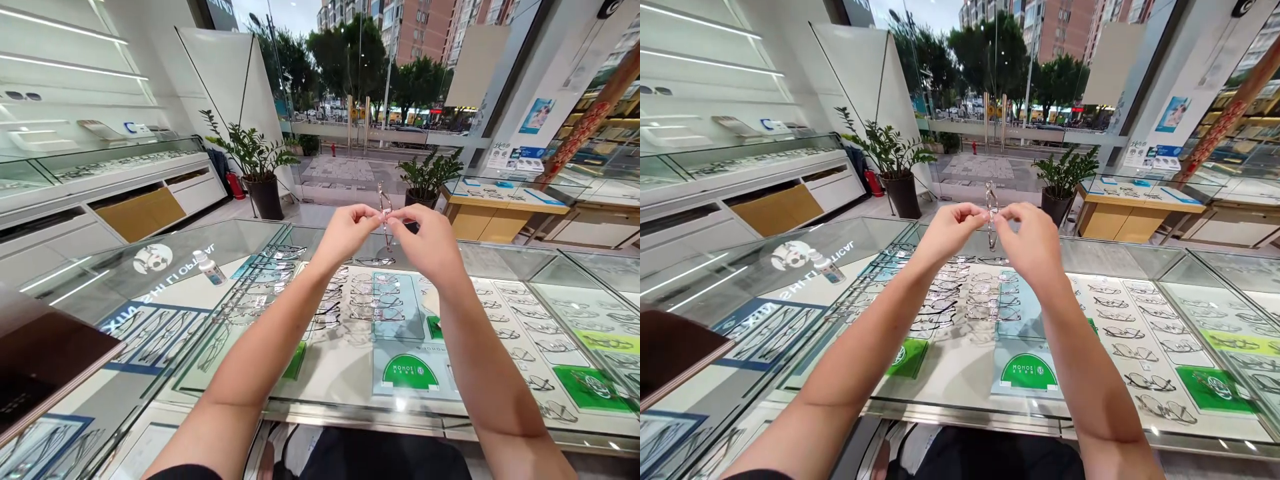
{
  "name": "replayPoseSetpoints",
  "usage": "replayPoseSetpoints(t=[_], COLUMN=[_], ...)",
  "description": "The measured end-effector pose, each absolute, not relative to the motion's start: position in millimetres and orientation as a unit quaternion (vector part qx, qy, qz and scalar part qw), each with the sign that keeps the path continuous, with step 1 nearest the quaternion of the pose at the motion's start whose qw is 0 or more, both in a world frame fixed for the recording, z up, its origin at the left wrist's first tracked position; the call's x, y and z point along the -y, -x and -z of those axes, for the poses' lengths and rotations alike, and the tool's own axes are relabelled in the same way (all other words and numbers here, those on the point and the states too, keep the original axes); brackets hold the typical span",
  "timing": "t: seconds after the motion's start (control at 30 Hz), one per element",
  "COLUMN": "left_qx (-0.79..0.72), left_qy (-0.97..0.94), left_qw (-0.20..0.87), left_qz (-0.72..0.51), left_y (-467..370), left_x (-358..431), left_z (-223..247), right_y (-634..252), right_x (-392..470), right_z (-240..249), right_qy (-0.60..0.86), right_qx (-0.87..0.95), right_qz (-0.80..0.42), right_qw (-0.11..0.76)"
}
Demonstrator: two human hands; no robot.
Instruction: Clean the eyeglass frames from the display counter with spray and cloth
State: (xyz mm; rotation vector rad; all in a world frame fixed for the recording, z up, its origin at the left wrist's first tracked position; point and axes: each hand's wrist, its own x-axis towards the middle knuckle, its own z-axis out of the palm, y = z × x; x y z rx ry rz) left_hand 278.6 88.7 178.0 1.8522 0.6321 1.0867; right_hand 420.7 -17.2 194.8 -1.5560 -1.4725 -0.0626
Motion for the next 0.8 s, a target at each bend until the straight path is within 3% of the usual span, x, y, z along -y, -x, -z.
replayPoseSetpoints(t=[0.13,0.4,0.8], left_qx=[-0.322,-0.343,-0.396], left_qy=[-0.794,-0.923,-0.918], left_qw=[0.329,0.066,0.007], left_qz=[-0.398,-0.160,-0.023], left_y=[-280,-295,-328], left_x=[-99,-118,-112], left_z=[-172,-137,-85], right_y=[-439,-462,-443], right_x=[16,19,34], right_z=[-195,-199,-211], right_qy=[0.624,0.566,0.551], right_qx=[0.560,0.592,0.588], right_qz=[0.060,0.061,-0.006], right_qw=[0.542,0.570,0.592])
